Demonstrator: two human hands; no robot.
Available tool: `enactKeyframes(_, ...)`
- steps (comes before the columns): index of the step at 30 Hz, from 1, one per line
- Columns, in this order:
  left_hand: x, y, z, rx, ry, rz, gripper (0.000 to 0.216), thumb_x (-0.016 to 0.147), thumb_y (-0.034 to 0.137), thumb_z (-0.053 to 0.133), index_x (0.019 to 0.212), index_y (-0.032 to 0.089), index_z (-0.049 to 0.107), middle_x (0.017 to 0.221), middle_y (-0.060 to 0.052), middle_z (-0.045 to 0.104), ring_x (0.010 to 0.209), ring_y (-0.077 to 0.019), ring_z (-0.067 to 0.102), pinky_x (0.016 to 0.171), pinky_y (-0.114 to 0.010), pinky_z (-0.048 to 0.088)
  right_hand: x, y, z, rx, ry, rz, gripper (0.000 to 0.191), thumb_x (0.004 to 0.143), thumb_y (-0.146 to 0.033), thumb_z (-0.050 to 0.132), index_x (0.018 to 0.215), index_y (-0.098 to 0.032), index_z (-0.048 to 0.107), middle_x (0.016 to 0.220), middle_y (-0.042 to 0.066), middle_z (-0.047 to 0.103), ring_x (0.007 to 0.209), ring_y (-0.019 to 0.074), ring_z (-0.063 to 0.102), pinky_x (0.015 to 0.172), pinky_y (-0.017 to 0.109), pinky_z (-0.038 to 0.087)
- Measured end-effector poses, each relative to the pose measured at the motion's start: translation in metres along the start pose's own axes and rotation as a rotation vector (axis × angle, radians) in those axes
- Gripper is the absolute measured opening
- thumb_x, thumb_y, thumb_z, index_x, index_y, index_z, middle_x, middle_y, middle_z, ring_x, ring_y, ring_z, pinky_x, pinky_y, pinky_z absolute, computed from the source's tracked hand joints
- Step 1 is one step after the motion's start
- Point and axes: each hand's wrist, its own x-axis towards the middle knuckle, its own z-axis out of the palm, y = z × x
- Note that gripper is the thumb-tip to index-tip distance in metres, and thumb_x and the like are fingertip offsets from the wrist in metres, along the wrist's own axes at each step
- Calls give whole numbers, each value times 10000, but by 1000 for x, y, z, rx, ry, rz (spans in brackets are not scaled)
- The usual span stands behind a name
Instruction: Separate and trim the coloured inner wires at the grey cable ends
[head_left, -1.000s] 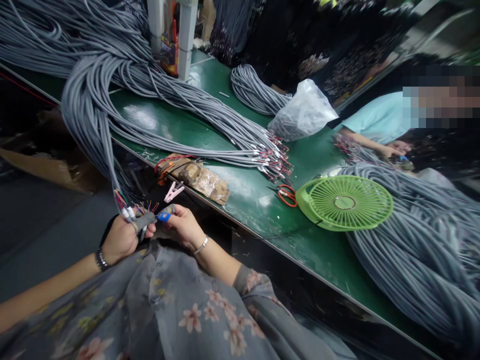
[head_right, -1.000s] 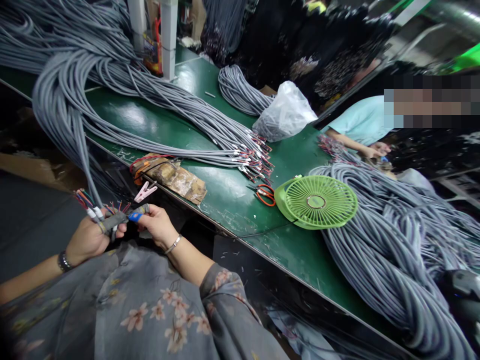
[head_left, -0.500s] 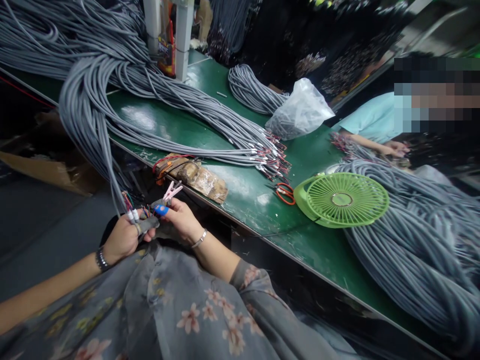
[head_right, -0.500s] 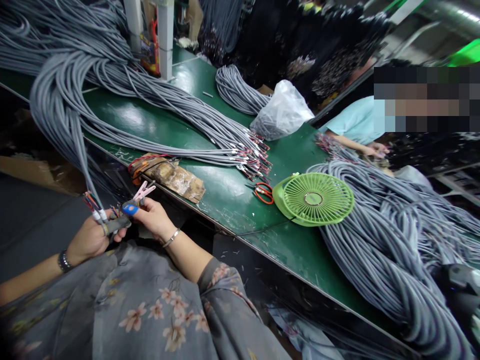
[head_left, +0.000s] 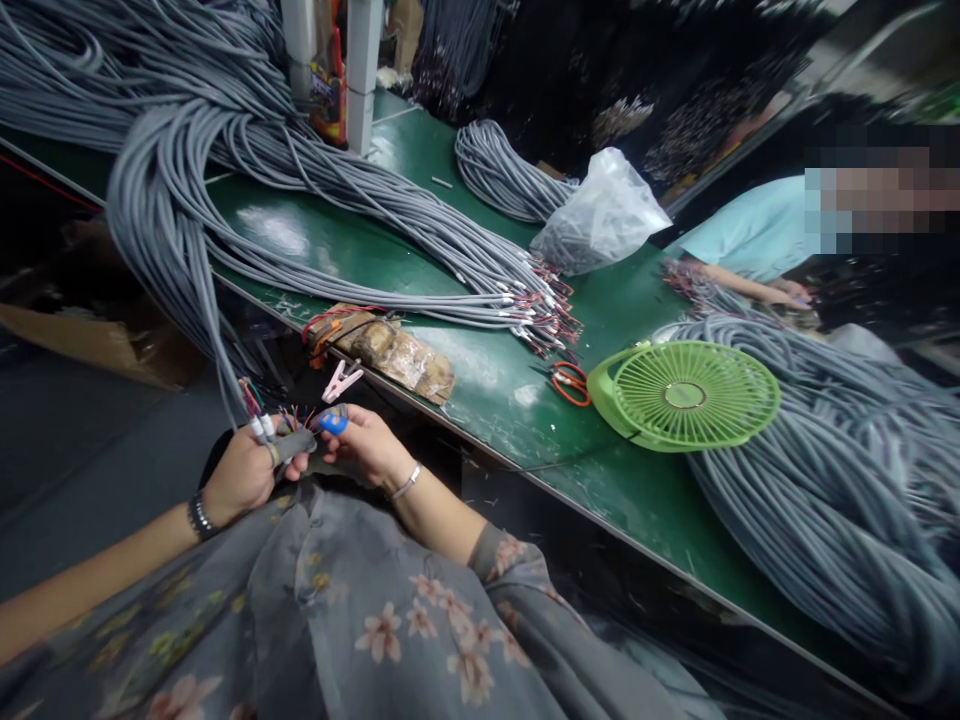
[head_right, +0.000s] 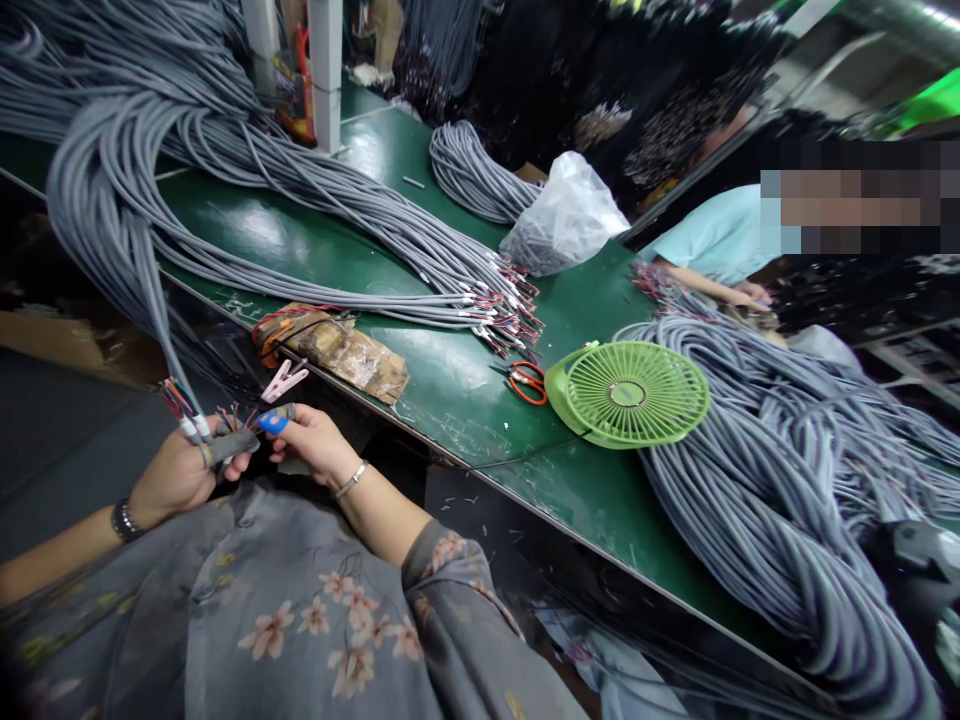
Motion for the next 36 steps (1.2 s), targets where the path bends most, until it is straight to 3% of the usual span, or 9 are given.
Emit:
enactKeyframes(3,0,0,0,2,3,20,191,475,312,826,503,194,679,410,-11,617,382,-108,505,412,-221,386,0,3,4,-44,10,-57,483,552,-467,1008,704,-197,638,565,-72,587,508,81,497,536,234,447)
enactKeyframes(8,-1,-2,-3,7,8,28,240,496,333,879,556,184,700,435,-10,622,387,-107,505,408,-220,381,0,0,3,56,149,-99,413,622,-419,926,647,-219,566,497,-105,469,505,79,435,534,224,444)
enactKeyframes(13,2,-7,-6,26,2,38,269,496,352,899,535,202,679,426,-3,614,387,-115,510,412,-225,395,-3,-3,7,20,44,-36,514,509,-519,995,707,-207,637,572,-87,561,500,70,451,536,243,479)
enactKeyframes(18,4,-9,-7,44,-14,51,240,515,344,877,531,204,682,440,-13,621,404,-120,519,422,-233,403,0,4,13,-16,59,-74,447,543,-417,999,657,-212,619,570,-67,579,519,86,471,518,237,416)
enactKeyframes(24,-1,-1,-5,12,-13,15,215,497,314,871,542,199,694,436,-9,597,400,-115,501,403,-229,365,6,-1,-2,223,273,-61,348,647,-335,903,671,-226,573,555,-93,524,503,72,406,509,201,438)
enactKeyframes(27,-1,4,-7,-14,-23,-10,213,481,307,868,529,204,687,428,-12,590,389,-114,494,387,-224,341,8,-7,-12,278,261,-36,330,768,-428,869,732,-210,624,619,-64,570,519,74,442,541,206,476)
enactKeyframes(30,4,10,-11,-11,-117,-53,215,503,320,877,565,207,704,427,-13,578,366,-113,462,368,-229,310,11,-11,-14,231,183,-13,461,877,-615,789,762,-189,658,689,-13,630,556,89,497,572,226,501)
enactKeyframes(36,16,25,-8,-21,-282,-138,293,496,374,932,573,206,705,432,-1,528,353,-93,404,350,-230,255,24,-17,-6,78,103,-137,547,849,-737,773,807,-195,709,714,-4,661,612,115,530,617,245,504)
